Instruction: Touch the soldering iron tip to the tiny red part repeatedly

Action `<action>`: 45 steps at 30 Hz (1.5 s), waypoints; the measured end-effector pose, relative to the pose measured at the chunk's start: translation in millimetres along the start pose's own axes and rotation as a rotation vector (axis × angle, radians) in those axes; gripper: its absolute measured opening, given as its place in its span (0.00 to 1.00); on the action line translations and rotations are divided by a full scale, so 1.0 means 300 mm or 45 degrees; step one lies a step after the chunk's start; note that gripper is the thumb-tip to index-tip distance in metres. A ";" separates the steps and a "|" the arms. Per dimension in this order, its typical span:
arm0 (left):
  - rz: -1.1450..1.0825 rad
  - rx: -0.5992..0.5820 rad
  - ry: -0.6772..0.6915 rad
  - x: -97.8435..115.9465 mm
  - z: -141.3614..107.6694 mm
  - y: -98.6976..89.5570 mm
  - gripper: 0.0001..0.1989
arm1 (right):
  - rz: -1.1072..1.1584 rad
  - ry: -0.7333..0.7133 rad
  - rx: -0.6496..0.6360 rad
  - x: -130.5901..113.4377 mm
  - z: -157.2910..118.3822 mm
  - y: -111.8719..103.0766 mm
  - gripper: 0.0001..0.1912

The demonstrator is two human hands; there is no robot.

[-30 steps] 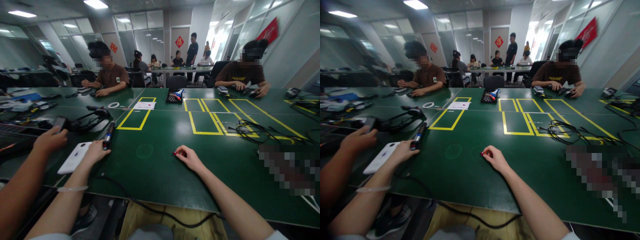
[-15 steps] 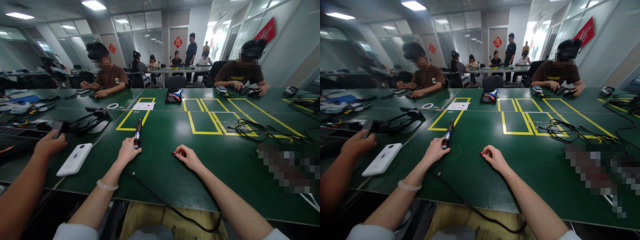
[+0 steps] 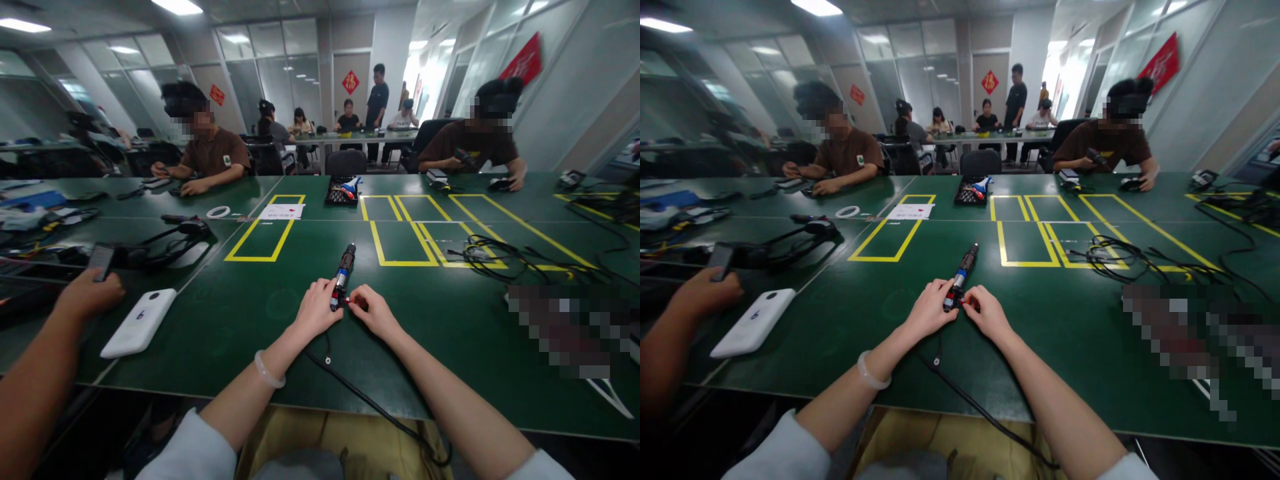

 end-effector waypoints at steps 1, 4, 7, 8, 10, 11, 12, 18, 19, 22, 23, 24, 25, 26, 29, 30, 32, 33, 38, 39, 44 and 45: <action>-0.016 -0.007 0.020 0.011 -0.002 0.000 0.32 | -0.016 0.001 -0.008 0.001 0.000 0.000 0.02; -0.040 -0.026 0.053 0.026 -0.008 -0.005 0.33 | -0.036 0.023 -0.042 0.004 -0.001 0.001 0.03; -0.034 -0.023 0.054 0.025 -0.012 -0.004 0.33 | -0.041 0.034 -0.045 0.007 -0.001 0.003 0.02; -0.031 -0.016 0.053 0.024 -0.012 -0.002 0.33 | -0.045 0.038 -0.042 0.007 -0.002 0.004 0.02; -0.018 0.001 0.053 0.021 -0.013 0.003 0.33 | -0.048 0.046 -0.037 0.006 -0.003 0.006 0.02; -0.006 0.010 0.053 0.020 -0.014 0.006 0.33 | -0.045 0.046 -0.035 0.003 -0.004 0.007 0.03; 0.011 0.017 0.051 0.020 -0.015 0.007 0.33 | -0.041 0.041 -0.035 -0.002 -0.006 0.007 0.03; 0.163 0.039 0.019 0.039 -0.015 0.004 0.31 | -0.042 0.000 -0.025 -0.032 -0.014 0.006 0.07; 0.200 0.050 0.006 0.043 -0.013 0.003 0.31 | -0.038 -0.002 -0.025 -0.034 -0.014 0.005 0.07; 0.304 0.073 -0.023 0.051 -0.005 0.001 0.30 | -0.020 -0.012 -0.019 -0.036 -0.015 0.005 0.07; 0.325 0.074 -0.024 0.051 -0.003 0.002 0.31 | -0.009 -0.015 -0.014 -0.036 -0.015 0.005 0.07; 0.339 0.075 -0.022 0.051 -0.001 0.001 0.31 | 0.006 -0.017 -0.012 -0.035 -0.015 0.005 0.07; 0.348 0.076 -0.016 0.049 0.000 0.000 0.31 | 0.026 -0.015 -0.013 -0.033 -0.015 0.006 0.08; 0.352 0.076 -0.007 0.046 -0.001 -0.001 0.32 | 0.048 -0.010 -0.016 -0.032 -0.015 0.006 0.09; 0.361 0.078 0.011 0.029 -0.011 -0.012 0.32 | 0.094 0.019 -0.036 -0.028 -0.016 0.006 0.10; 0.366 0.080 0.009 0.018 -0.016 -0.017 0.32 | 0.100 0.028 -0.038 -0.028 -0.016 0.004 0.11; 0.379 0.086 -0.005 -0.013 -0.030 -0.030 0.32 | 0.106 0.039 -0.030 -0.028 -0.015 0.000 0.11; 0.387 0.087 -0.016 -0.034 -0.038 -0.037 0.32 | 0.110 0.045 -0.023 -0.028 -0.015 -0.003 0.11; 0.456 0.060 -0.126 -0.194 -0.089 -0.076 0.31 | 0.126 0.074 -0.013 -0.021 -0.017 -0.005 0.11; 0.478 0.053 -0.161 -0.235 -0.102 -0.085 0.31 | 0.123 0.074 -0.017 -0.019 -0.017 -0.003 0.11; 0.612 0.021 -0.377 -0.460 -0.179 -0.134 0.33 | 0.098 0.071 -0.027 -0.011 -0.019 0.001 0.10; 0.638 0.015 -0.417 -0.506 -0.196 -0.145 0.33 | 0.095 0.074 -0.027 -0.012 -0.019 0.001 0.10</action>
Point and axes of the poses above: each hand's wrist, its own z-axis towards the middle knuckle, its own y-axis out of the palm, x = y × z, the point moved 3 cm from there along z, towards the middle knuckle, and after that the axes turned 11 degrees about z, right-handed, at the moved point
